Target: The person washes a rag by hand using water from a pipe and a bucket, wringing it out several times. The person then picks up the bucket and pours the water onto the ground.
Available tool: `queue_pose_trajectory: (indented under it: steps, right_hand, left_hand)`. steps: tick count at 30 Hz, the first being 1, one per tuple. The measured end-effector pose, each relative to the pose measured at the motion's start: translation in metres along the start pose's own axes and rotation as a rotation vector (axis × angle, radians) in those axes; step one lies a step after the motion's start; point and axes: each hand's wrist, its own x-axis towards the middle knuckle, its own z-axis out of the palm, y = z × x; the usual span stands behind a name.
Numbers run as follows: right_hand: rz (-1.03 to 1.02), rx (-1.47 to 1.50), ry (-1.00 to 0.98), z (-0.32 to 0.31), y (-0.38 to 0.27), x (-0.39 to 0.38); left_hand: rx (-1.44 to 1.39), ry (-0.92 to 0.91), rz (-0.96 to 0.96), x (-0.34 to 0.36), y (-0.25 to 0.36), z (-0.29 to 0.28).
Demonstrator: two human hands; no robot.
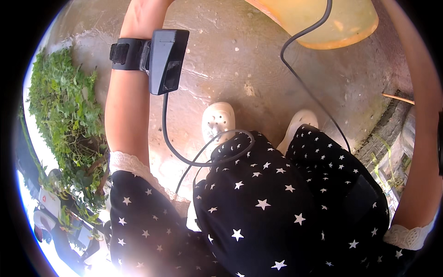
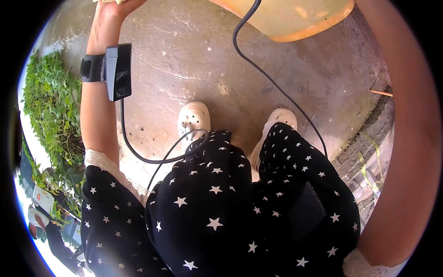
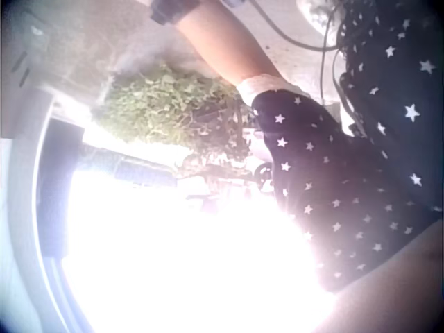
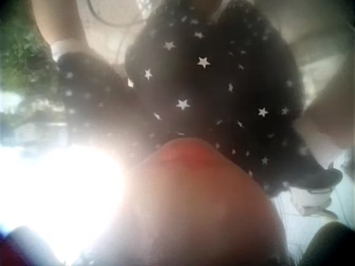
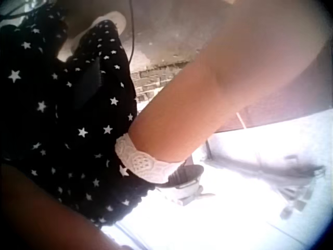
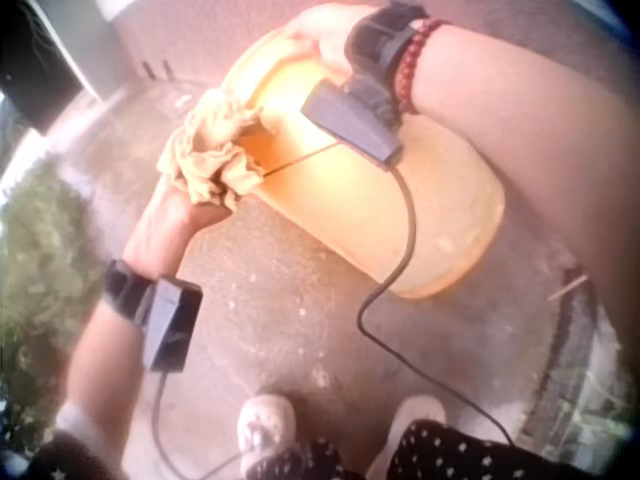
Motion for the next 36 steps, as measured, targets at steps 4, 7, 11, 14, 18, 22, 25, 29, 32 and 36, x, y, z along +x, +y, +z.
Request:
queue_pose_trajectory:
  steps: [4,7,11,14,18,22,25,29,32,36]
  right_hand:
    - [0.018,0.001,-0.004,0.003,0.005,0.000]
    - [0.035,0.000,-0.004,0.004,0.009,-0.001]
    - [0.056,-0.011,-0.003,0.003,0.015,-0.003]
    - [0.042,0.009,-0.011,0.007,0.012,-0.001]
    - [0.057,0.006,-0.008,0.008,0.018,-0.005]
    - [0.060,0.011,-0.007,0.008,0.020,-0.007]
    - [0.062,0.011,-0.004,0.008,0.022,-0.008]
    - [0.069,0.007,0.001,0.007,0.023,-0.009]
    - [0.067,0.013,-0.001,0.007,0.024,-0.010]
    - [0.070,0.011,0.002,0.008,0.027,-0.012]
  left_hand:
    - [-0.041,0.154,0.038,-0.004,-0.005,0.004]
    - [-0.043,0.114,0.062,-0.003,-0.006,0.003]
    - [-0.066,0.185,0.051,-0.003,-0.013,0.007]
    - [-0.038,0.052,0.045,-0.007,0.001,0.006]
    - [0.012,0.060,0.078,-0.007,-0.005,0.016]
    - [0.012,-0.059,0.072,0.001,-0.002,0.002]
    - [-0.044,-0.002,0.032,0.001,-0.003,0.006]
    - [-0.048,0.067,0.034,-0.003,-0.006,0.021]
    - [-0.039,-0.007,0.028,-0.003,-0.004,0.018]
    - [-0.114,0.129,0.042,-0.007,-0.008,0.013]
